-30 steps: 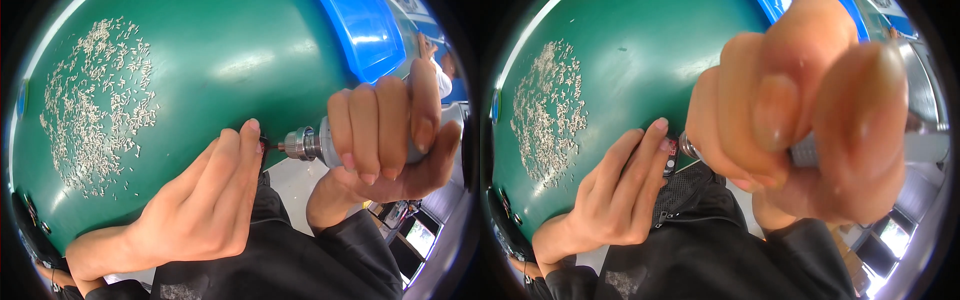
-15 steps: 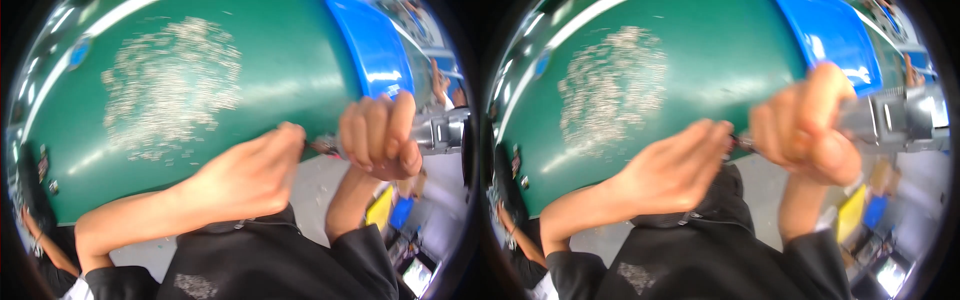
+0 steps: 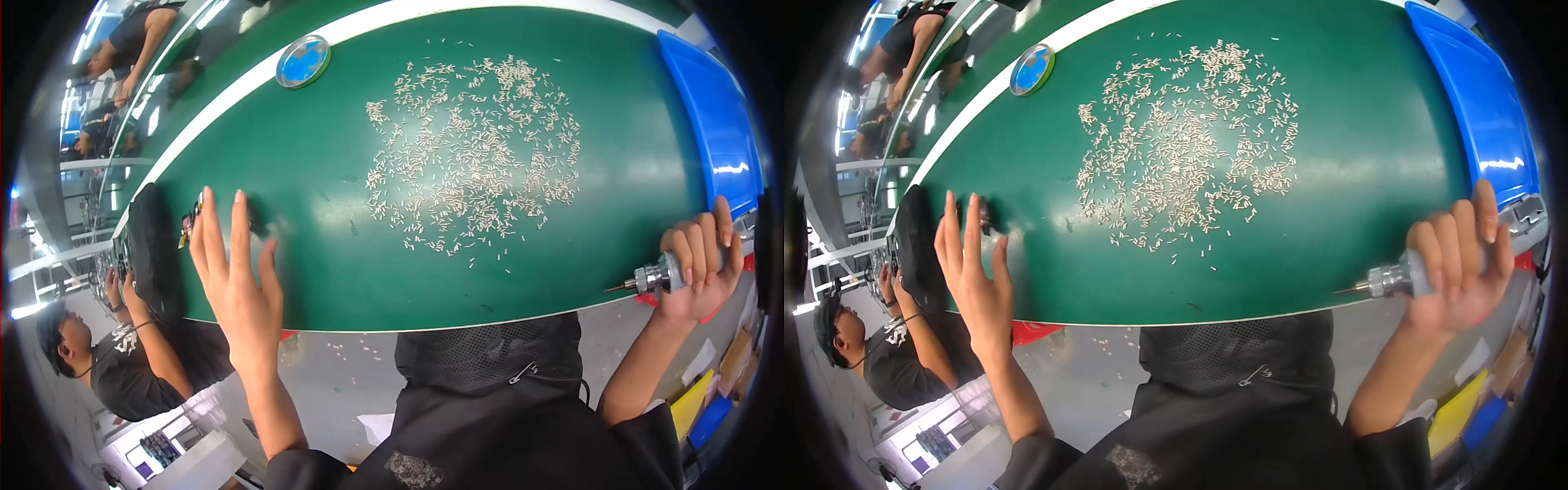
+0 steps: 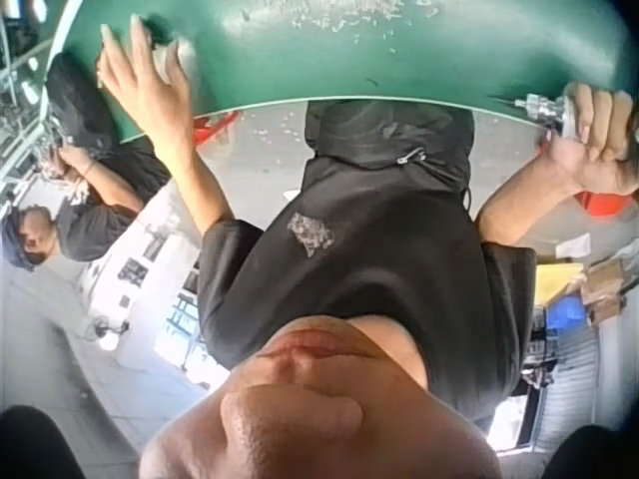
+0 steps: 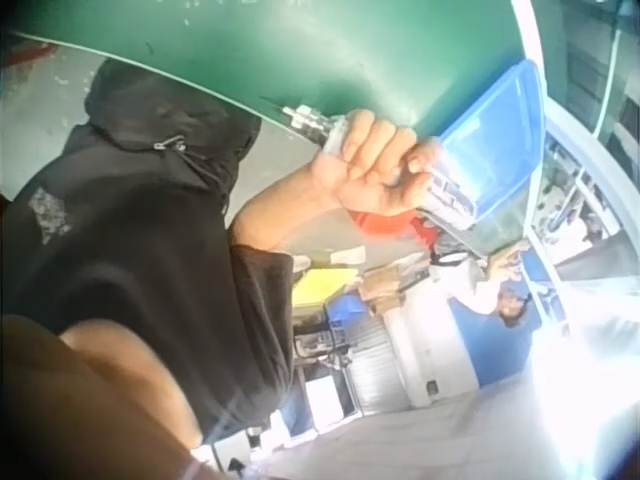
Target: Manually assemble internal components of smartwatches and secure them with an electric screwdriver.
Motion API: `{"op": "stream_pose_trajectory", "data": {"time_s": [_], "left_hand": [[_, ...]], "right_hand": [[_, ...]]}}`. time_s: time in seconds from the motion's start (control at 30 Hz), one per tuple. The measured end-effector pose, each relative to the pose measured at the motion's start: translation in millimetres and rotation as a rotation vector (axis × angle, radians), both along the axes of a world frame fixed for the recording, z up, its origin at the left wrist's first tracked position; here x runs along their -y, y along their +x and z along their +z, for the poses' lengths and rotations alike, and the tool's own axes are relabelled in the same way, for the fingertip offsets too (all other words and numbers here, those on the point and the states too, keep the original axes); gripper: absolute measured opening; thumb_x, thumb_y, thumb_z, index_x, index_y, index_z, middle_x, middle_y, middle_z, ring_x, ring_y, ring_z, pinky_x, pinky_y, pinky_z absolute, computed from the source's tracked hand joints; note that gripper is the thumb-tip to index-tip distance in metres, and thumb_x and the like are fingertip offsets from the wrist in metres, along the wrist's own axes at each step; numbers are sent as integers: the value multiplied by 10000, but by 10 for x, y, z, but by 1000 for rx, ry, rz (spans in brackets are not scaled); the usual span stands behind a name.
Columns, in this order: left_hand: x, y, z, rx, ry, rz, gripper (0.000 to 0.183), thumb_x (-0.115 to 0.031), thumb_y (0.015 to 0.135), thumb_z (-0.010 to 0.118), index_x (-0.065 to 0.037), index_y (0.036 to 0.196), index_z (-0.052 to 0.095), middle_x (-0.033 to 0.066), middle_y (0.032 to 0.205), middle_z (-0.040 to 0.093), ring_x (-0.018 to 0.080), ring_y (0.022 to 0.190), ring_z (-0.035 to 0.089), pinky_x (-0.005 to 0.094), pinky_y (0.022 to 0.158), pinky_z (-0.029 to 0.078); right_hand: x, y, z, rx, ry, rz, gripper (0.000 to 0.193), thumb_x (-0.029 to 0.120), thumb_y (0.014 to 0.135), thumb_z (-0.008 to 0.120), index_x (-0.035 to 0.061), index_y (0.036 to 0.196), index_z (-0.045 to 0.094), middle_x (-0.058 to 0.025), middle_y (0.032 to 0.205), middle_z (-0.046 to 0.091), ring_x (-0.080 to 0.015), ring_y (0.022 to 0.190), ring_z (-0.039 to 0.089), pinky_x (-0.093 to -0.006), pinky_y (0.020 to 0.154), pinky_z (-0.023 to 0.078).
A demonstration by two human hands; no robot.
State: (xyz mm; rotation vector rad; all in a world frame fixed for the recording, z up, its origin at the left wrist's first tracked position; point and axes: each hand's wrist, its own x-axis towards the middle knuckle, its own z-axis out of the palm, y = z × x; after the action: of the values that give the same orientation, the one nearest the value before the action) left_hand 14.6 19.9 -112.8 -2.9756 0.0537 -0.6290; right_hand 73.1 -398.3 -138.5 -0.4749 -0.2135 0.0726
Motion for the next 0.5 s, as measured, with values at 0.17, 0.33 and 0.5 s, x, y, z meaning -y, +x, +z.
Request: {"op": "stream_pose_trajectory", "data": {"time_s": [0.17, 0.33, 0.5], "left_hand": [[235, 186, 28, -25, -288, -244, 289, 97, 750, 679, -3, 1022, 684, 118, 1063, 658, 283, 986, 631, 363, 870, 487], [541, 367, -111, -69, -342, -365, 227, 102, 733, 698, 22, 945, 674, 106, 929, 647, 247, 827, 633, 338, 713, 501], [567, 419, -140, -71, -221, -416, 233, 124, 723, 692, 21, 930, 663, 99, 898, 630, 243, 773, 624, 340, 661, 500]], "right_hand": [[-129, -68, -120, -70, 73, 20, 138, 120, 971, 487, 71, 869, 408, -5, 523, 374, -113, 415, 375, -272, 475, 352], [-25, -81, -101, -78, 105, 28, 149, 129, 973, 492, 77, 866, 402, -4, 518, 372, -112, 418, 380, -274, 476, 359], [-19, -48, -122, -78, 123, 49, 143, 144, 981, 487, 85, 878, 406, -2, 508, 382, -106, 414, 389, -274, 482, 357]]}}
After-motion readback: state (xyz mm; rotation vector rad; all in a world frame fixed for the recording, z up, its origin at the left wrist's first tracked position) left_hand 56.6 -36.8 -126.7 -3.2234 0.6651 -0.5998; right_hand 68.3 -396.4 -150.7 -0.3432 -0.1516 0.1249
